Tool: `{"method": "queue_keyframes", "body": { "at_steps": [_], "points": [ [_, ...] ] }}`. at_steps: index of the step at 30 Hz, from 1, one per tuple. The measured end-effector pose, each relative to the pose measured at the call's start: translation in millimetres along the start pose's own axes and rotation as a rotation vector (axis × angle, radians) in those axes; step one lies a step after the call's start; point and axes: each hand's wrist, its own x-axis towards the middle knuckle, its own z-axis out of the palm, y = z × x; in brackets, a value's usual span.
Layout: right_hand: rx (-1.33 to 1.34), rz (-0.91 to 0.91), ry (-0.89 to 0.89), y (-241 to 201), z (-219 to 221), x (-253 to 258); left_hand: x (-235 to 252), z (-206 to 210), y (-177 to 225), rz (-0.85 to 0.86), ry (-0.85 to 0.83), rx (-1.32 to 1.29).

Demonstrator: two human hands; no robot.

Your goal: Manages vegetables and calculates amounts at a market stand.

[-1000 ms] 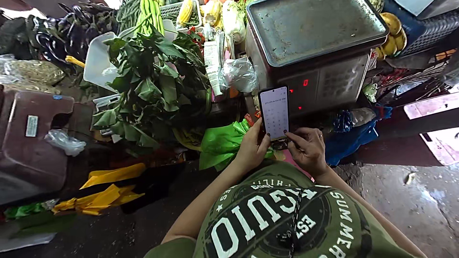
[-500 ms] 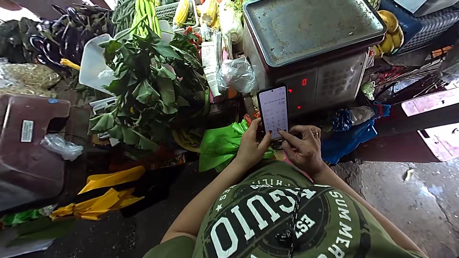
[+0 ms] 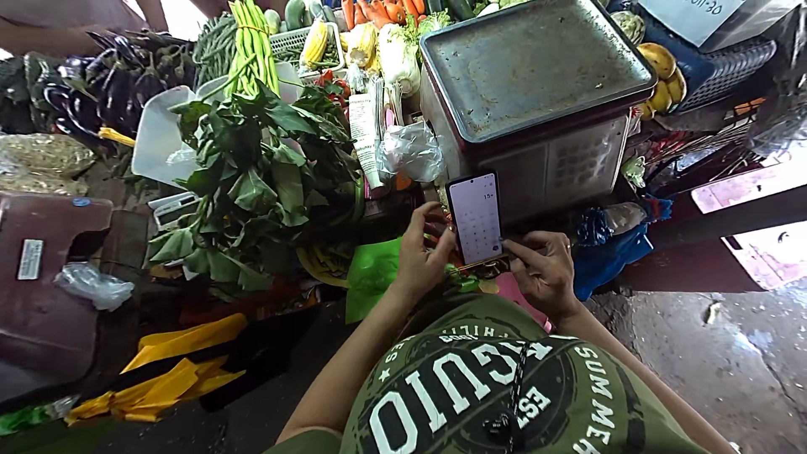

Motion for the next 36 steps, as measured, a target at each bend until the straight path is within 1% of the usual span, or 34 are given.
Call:
{"method": "queue_keyframes", "body": {
  "at_steps": [1, 3, 6, 8, 10, 12, 15, 20, 26, 28, 31, 36],
  "points": [
    [0.007, 0.024, 0.046, 1.0, -1.2, 5.9, 9.3, -7.5, 2.6, 0.013, 0.019, 0.014],
    [-0.062, 0.071, 0.116, 6.1, -6.1, 20.1, 31.7, -22.4, 9.2, 0.048, 0.072, 0.033],
    [-0.248, 0.138, 0.142, 19.0, -18.0, 48.5, 74.1, -43.1, 23.1, 0.139, 0.172, 0.036],
    [-0.320, 0.156, 0.157, 32.0, -22.6, 64.3, 103.6, -52.9, 34.8, 0.169, 0.223, -0.010],
    [-0.344, 0.160, 0.178, 47.7, -22.1, 72.0, 128.7, -58.9, 47.4, 0.140, 0.247, -0.090],
    [-0.355, 0.206, 0.175, 60.8, -17.3, 71.5, 149.3, -61.0, 57.2, 0.069, 0.256, -0.194],
    [-0.381, 0.296, 0.160, 71.3, -8.1, 65.9, 183.7, -59.5, 62.4, -0.024, 0.296, -0.451],
    [-0.399, 0.280, 0.196, 74.8, -6.1, 64.6, 239.5, -53.7, 60.6, -0.173, 0.421, -0.708],
    [-0.428, 0.243, 0.219, 78.2, -7.0, 63.6, 306.6, -50.2, 46.8, -0.283, 0.593, -1.023],
    [-0.428, 0.243, 0.222, 78.9, -7.5, 63.1, 322.4, -49.4, 40.7, -0.297, 0.628, -1.073],
    [-0.419, 0.253, 0.231, 79.6, -7.9, 61.2, 339.7, -50.2, 34.7, -0.317, 0.636, -1.117],
    [-0.433, 0.266, 0.210, 82.3, -10.3, 58.7, 357.6, -57.7, 35.4, -0.314, 0.643, -1.108]
  ]
}}
